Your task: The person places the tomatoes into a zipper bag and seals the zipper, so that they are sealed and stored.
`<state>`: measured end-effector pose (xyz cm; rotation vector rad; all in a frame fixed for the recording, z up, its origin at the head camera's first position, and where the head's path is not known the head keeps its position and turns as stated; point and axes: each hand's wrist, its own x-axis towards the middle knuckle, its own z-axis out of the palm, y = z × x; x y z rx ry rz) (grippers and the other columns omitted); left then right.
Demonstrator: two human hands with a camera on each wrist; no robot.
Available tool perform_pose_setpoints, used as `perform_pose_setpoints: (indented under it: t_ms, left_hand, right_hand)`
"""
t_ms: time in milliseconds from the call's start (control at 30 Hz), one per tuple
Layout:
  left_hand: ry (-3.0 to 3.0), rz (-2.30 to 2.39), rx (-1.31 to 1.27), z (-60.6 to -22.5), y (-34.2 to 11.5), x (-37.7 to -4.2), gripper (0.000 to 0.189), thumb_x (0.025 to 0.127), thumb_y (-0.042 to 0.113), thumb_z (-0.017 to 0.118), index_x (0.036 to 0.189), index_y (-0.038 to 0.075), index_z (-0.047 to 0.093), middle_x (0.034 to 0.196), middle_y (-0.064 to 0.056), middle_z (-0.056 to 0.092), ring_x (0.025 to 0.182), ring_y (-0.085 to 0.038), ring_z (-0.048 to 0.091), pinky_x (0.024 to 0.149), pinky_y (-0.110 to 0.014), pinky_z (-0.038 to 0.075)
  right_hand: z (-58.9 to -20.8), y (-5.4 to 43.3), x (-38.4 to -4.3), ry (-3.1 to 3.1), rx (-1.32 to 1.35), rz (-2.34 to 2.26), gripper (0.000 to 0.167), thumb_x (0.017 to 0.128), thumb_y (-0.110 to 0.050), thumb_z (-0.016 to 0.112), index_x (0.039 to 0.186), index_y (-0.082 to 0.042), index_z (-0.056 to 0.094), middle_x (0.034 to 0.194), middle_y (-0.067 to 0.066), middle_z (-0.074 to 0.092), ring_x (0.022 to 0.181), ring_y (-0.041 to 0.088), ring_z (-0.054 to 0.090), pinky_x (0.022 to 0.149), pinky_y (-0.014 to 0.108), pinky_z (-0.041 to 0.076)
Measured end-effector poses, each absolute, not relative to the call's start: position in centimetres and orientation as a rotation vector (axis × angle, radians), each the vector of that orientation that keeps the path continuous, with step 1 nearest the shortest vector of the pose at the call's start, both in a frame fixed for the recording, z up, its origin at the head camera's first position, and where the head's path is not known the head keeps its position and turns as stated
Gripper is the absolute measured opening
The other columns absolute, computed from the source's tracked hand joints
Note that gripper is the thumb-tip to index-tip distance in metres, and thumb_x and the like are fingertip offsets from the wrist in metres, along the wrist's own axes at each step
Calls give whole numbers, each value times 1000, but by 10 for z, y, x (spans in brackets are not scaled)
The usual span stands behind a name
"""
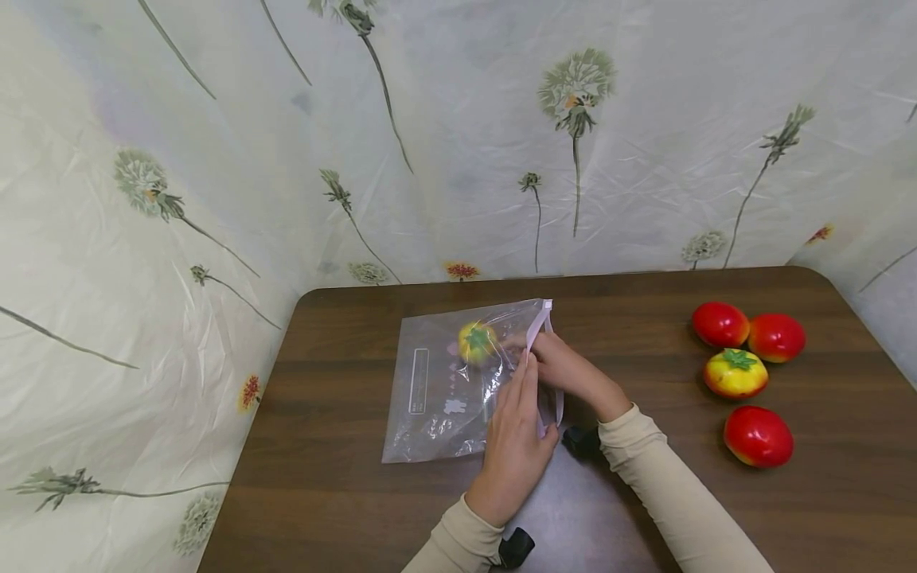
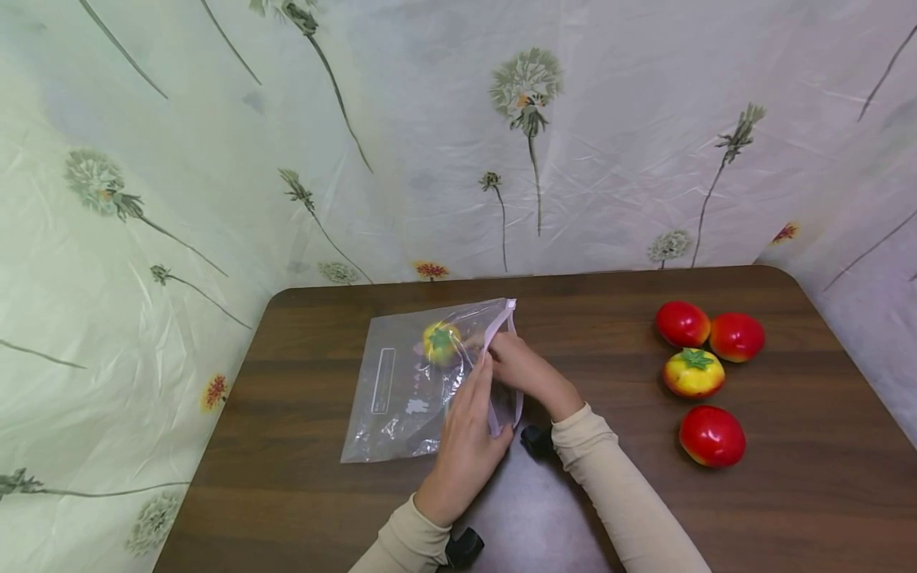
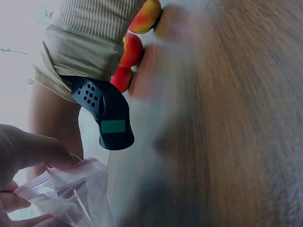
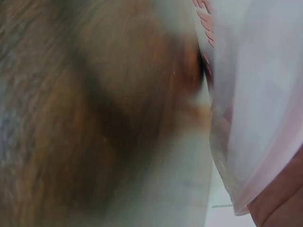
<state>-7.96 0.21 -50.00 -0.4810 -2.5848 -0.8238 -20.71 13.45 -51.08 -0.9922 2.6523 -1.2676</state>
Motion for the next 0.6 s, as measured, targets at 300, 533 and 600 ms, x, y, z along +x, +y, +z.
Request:
perform_pose_setpoints:
  t_ms: [300, 533, 600]
  left_hand:
    - [-2584, -815, -480, -501, 2, -80, 109, 69, 12, 93, 160, 3, 33, 166, -9, 38, 137, -28, 55, 111, -38, 49]
    - [-2581, -824, -482, -501, 2, -80, 109, 69, 11, 93, 160, 3, 33, 166, -9, 39, 137, -28, 55, 111, -38, 50]
    - [-2583, -827, -482, -501, 2, -80, 109, 69, 11, 93, 160, 3, 33, 166, -9, 39, 137, -28, 56, 110, -38, 50]
  right_hand:
    - [-512, 134, -208, 2622, -999, -1279, 32, 91, 2, 69, 123, 0, 73, 122, 14, 75, 110, 26, 68, 97, 42, 54]
    - [-512, 136, -206, 2654, -978, -1252, 30, 92, 0, 68, 122, -1, 73, 111, 13, 76, 97, 21, 66, 90, 39, 55]
    - [-512, 137, -205, 2685, -975, -1237, 29, 92, 1, 67, 120, -1, 73, 99, 10, 75, 89, 19, 62, 84, 36, 53]
